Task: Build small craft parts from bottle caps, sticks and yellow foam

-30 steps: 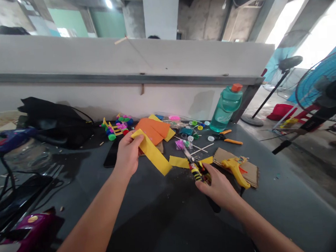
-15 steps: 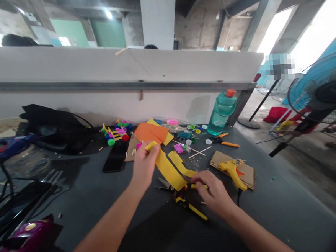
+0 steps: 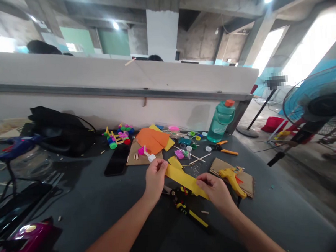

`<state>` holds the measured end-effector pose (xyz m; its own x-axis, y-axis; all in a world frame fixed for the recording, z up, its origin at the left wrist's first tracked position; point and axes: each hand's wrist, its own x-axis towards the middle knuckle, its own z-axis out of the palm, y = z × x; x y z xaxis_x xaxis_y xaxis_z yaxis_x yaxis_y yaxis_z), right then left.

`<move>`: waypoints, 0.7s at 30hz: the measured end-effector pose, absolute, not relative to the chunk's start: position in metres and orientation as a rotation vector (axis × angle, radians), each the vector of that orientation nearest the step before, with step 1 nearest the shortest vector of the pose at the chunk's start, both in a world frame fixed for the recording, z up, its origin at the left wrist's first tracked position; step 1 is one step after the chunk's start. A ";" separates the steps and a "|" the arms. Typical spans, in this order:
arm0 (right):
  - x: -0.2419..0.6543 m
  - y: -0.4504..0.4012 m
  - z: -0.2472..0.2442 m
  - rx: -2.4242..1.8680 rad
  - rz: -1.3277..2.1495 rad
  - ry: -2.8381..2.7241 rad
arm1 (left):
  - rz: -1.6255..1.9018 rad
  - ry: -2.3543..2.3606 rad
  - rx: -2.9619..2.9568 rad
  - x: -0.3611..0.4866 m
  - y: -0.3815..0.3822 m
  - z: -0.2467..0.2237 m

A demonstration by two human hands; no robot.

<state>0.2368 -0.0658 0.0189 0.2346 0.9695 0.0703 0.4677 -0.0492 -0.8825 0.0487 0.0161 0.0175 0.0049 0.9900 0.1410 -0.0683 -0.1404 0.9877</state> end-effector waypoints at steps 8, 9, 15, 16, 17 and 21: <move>0.261 -0.012 0.036 -1.737 0.613 -1.489 | 1.466 1.199 1.261 0.023 0.038 0.006; 0.264 0.004 0.039 -1.749 0.541 -1.460 | 1.464 1.208 1.278 0.022 0.039 0.004; 0.265 0.115 0.047 -1.795 0.337 -1.403 | 1.316 1.217 1.594 0.022 0.041 -0.007; 0.259 0.131 0.046 -1.801 0.324 -1.412 | 1.295 1.217 1.638 0.023 0.041 -0.008; 0.251 0.145 0.043 -1.808 0.317 -1.421 | 1.280 1.221 1.669 0.023 0.041 -0.010; 0.215 0.182 0.029 -1.799 0.314 -1.509 | 1.238 1.248 1.707 0.023 0.044 -0.013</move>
<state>0.2147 0.1823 0.0294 0.2731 0.9227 0.2719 0.7376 -0.0194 -0.6749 0.0227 0.0444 -0.0135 0.0889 0.9503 0.2984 0.3066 -0.3112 0.8996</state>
